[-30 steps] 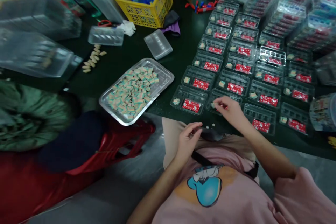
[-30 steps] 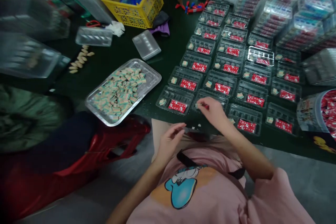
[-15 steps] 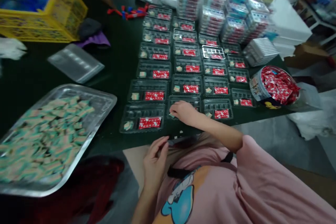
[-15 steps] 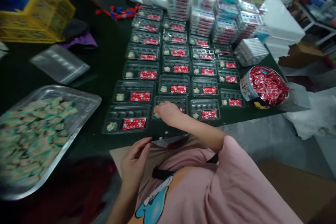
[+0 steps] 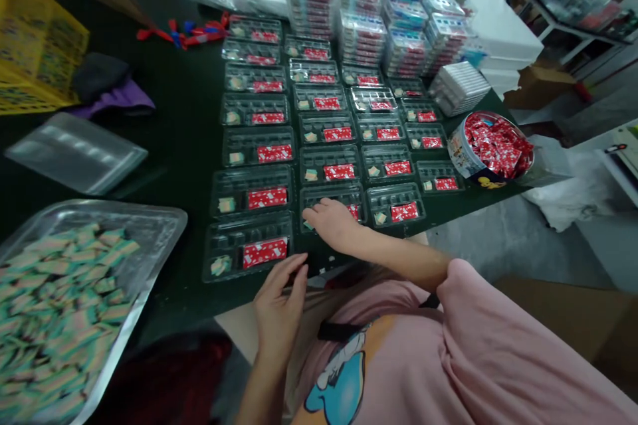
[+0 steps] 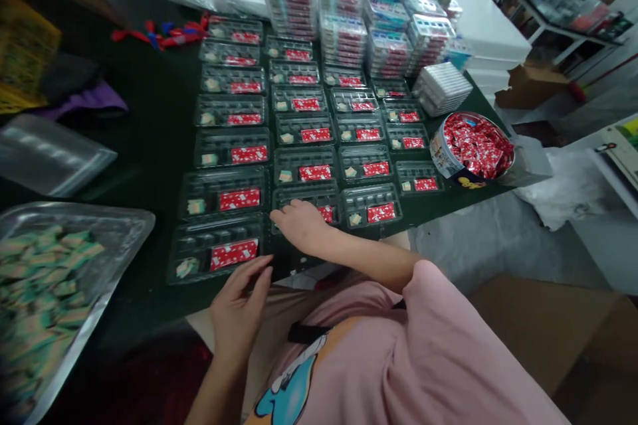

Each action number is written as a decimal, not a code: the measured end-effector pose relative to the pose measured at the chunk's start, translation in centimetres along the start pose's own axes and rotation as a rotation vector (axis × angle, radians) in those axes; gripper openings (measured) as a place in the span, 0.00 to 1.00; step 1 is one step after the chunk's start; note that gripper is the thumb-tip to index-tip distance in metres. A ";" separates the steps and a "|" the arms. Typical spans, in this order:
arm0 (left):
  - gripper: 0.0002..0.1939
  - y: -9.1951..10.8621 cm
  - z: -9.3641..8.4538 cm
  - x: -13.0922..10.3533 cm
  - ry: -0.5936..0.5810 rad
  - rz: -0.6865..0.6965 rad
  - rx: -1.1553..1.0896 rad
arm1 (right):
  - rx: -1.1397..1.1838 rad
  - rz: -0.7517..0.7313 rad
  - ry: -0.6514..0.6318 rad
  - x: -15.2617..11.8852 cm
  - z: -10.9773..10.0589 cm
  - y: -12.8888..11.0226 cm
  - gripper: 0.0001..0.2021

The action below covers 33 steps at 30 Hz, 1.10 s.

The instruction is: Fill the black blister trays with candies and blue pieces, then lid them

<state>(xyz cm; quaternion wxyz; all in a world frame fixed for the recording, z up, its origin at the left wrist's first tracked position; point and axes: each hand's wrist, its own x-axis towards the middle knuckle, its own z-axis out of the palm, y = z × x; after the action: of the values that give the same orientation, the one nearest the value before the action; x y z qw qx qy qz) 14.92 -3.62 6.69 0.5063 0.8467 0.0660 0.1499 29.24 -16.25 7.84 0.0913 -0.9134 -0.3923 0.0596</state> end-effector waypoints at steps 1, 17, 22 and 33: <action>0.11 0.0 -0.1 0.3 -0.006 0.004 0.008 | 0.007 0.011 0.009 -0.1 -0.1 -0.1 0.08; 0.15 -1.9 1.3 6.3 -0.164 0.376 0.346 | 0.124 0.082 0.124 -1.6 1.6 -0.3 0.09; 0.21 -2.2 2.0 6.2 -0.194 0.356 0.400 | 0.268 0.011 0.210 -2.5 2.4 0.5 0.10; 0.28 0.3 3.3 5.7 -0.393 0.234 0.767 | 0.525 0.174 0.572 -11.5 -0.4 6.1 0.10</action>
<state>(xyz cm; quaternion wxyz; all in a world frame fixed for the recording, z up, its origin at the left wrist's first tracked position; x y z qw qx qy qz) 21.42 -5.04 6.54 0.1384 0.9874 -0.0769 0.0071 25.74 -28.77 7.41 0.4219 -0.8685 -0.2434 -0.0913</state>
